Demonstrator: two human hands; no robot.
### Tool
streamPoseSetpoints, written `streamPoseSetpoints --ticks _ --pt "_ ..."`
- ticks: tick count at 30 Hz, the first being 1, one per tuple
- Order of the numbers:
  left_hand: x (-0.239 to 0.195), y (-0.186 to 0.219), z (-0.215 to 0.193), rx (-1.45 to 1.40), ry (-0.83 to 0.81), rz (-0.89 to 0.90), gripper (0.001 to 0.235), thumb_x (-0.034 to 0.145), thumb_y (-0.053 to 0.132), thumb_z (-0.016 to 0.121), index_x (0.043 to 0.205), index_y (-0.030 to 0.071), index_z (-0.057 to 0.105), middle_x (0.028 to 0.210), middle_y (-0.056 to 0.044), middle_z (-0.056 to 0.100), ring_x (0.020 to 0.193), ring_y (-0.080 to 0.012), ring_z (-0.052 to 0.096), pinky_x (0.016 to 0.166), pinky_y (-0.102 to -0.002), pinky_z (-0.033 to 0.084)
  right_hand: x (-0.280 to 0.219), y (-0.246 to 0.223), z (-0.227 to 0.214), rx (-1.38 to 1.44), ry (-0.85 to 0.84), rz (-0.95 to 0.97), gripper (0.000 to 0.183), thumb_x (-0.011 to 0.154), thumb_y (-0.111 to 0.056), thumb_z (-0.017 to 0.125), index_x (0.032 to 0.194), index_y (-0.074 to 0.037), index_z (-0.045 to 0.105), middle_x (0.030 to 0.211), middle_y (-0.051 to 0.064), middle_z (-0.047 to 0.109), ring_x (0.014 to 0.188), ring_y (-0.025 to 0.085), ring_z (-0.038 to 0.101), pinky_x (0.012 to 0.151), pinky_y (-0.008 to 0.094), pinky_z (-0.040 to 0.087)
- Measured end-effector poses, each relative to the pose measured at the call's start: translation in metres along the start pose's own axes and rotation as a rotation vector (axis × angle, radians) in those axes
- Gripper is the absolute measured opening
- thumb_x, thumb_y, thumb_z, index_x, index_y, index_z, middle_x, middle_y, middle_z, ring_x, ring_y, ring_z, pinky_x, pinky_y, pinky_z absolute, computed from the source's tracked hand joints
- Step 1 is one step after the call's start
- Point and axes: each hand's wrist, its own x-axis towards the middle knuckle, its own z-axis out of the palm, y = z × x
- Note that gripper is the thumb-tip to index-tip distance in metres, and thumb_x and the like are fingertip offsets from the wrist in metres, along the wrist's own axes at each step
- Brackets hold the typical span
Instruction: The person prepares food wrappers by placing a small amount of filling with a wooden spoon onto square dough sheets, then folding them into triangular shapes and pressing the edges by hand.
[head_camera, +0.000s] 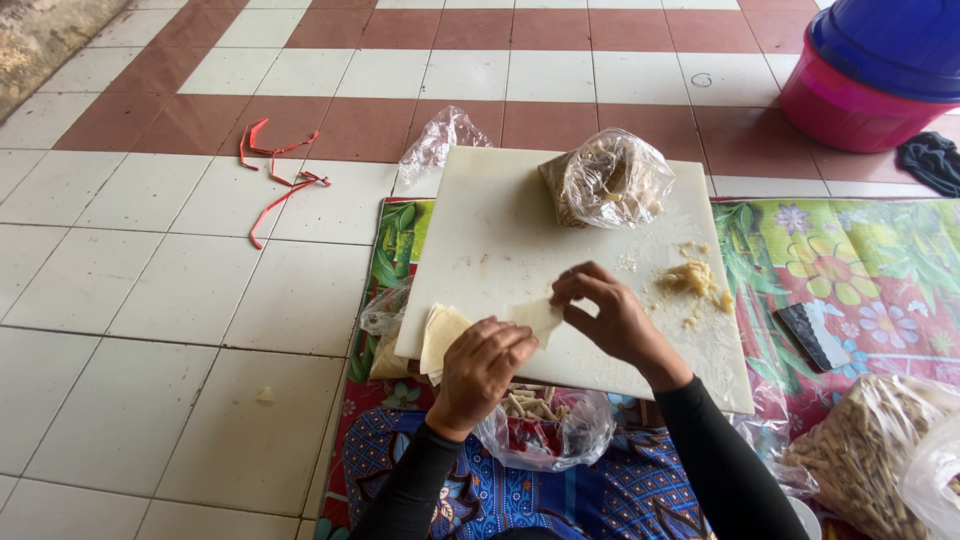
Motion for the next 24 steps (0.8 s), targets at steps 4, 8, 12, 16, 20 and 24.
streamPoseSetpoints --ticks 4,8,12,16,20,24 --pt "-0.030 0.003 0.007 -0.022 -0.135 -0.002 0.028 0.098 0.015 0.071 0.126 0.014 0.065 0.117 -0.003 0.073 0.113 -0.0200 0.069 0.108 -0.044 0.054 -0.023 0.003 0.002 -0.101 -0.050 -0.005 0.008 0.085 -0.007 0.074 0.092 -0.007 0.070 0.114 0.009 0.069 0.104 0.024 0.071 0.086 0.034 0.059" --pt "-0.050 0.016 0.025 -0.034 -0.204 0.025 0.029 0.100 0.015 0.070 0.128 0.012 0.064 0.120 -0.005 0.072 0.114 -0.0217 0.069 0.111 -0.048 0.052 -0.037 -0.001 0.005 -0.270 -0.088 -0.100 0.008 0.085 -0.009 0.072 0.093 -0.010 0.071 0.107 0.004 0.073 0.103 0.023 0.069 0.094 0.039 0.049" --pt "-0.050 0.035 0.016 -0.112 -0.220 -0.055 0.024 0.099 0.018 0.070 0.122 0.014 0.064 0.118 -0.004 0.070 0.116 -0.0231 0.070 0.113 -0.049 0.051 -0.045 -0.009 0.003 -0.287 -0.062 -0.076 0.007 0.087 -0.011 0.071 0.094 -0.011 0.070 0.109 0.002 0.074 0.102 0.021 0.068 0.095 0.038 0.047" --pt "-0.043 0.042 0.016 -0.116 -0.225 -0.070 0.023 0.101 0.016 0.068 0.122 0.011 0.062 0.135 -0.008 0.068 0.127 -0.0264 0.066 0.115 -0.047 0.050 -0.054 -0.013 0.000 -0.349 -0.061 -0.077 0.010 0.085 -0.014 0.071 0.095 -0.012 0.071 0.110 0.001 0.074 0.106 0.022 0.067 0.097 0.040 0.045" --pt "-0.047 0.046 0.019 -0.094 -0.274 -0.081 0.028 0.100 0.015 0.067 0.127 0.009 0.063 0.141 -0.009 0.065 0.133 -0.0278 0.062 0.117 -0.049 0.046 -0.063 -0.007 0.000 -0.351 -0.059 -0.061 0.012 0.086 -0.014 0.071 0.098 -0.012 0.072 0.110 0.002 0.075 0.108 0.023 0.067 0.100 0.041 0.044" --pt "-0.051 0.045 0.019 -0.057 -0.278 -0.051 0.033 0.099 0.016 0.066 0.133 0.011 0.067 0.140 -0.008 0.066 0.133 -0.0256 0.061 0.118 -0.047 0.045 -0.071 -0.001 0.004 -0.324 -0.041 -0.030 0.015 0.085 -0.013 0.071 0.100 -0.012 0.073 0.107 0.001 0.075 0.108 0.023 0.067 0.100 0.041 0.044"
